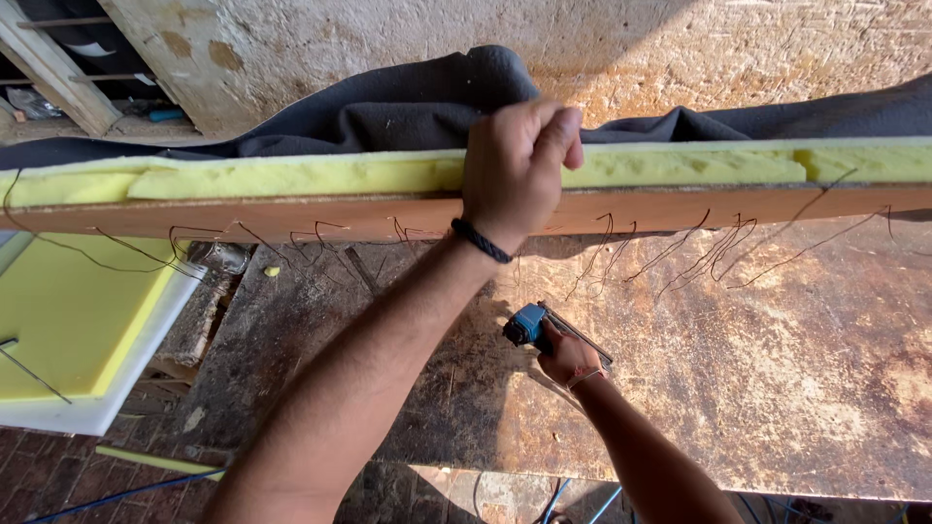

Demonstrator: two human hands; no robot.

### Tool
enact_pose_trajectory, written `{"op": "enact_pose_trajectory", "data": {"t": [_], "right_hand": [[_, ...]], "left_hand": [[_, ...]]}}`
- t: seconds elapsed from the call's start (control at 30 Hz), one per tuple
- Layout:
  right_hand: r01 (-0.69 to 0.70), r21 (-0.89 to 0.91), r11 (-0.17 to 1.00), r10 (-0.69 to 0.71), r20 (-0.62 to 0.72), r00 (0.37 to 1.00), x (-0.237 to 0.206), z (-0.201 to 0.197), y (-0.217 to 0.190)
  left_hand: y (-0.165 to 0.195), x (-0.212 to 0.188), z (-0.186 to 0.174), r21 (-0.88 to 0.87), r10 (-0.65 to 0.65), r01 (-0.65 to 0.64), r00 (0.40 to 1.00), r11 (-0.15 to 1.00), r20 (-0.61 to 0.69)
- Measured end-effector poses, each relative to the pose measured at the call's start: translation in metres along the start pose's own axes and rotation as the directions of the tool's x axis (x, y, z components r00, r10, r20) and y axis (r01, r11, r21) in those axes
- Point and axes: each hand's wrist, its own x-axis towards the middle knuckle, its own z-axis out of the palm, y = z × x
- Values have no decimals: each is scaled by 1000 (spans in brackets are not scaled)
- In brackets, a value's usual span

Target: The person works on a tufted upholstered panel laid over yellow foam, pulling loose wires and threads through the back of the foam and board, tucking and smoothing the fabric edges, and flipping the panel over to work from the underside. They use a pneumatic staple gun on the back board and press the fabric flat along the edges.

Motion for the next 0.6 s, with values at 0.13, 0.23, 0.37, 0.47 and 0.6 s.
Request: {"op": "enact_pose_trajectory", "data": {"t": [0.13,0.23,0.37,0.47,0.6], "right_hand": [[29,131,991,0,-220,976,-21,48,25],[-392,472,789,430,31,902,-36,59,40],[219,895,388,682,-439,586,-88,70,106],[151,817,556,752,-572,327,-146,64,159],[226,673,704,482,-687,543,-171,57,172]], "left_hand": [[35,-92,10,41,-48,45,995,998,86],[36,-149,47,-48,-146,157,973,986,176],[15,-249,105,106,-225,205,948,973,227],[-1,-345,129,90,-449,450,810,888,379],[-25,-431,145,298,-623,552,620,778,477]]}}
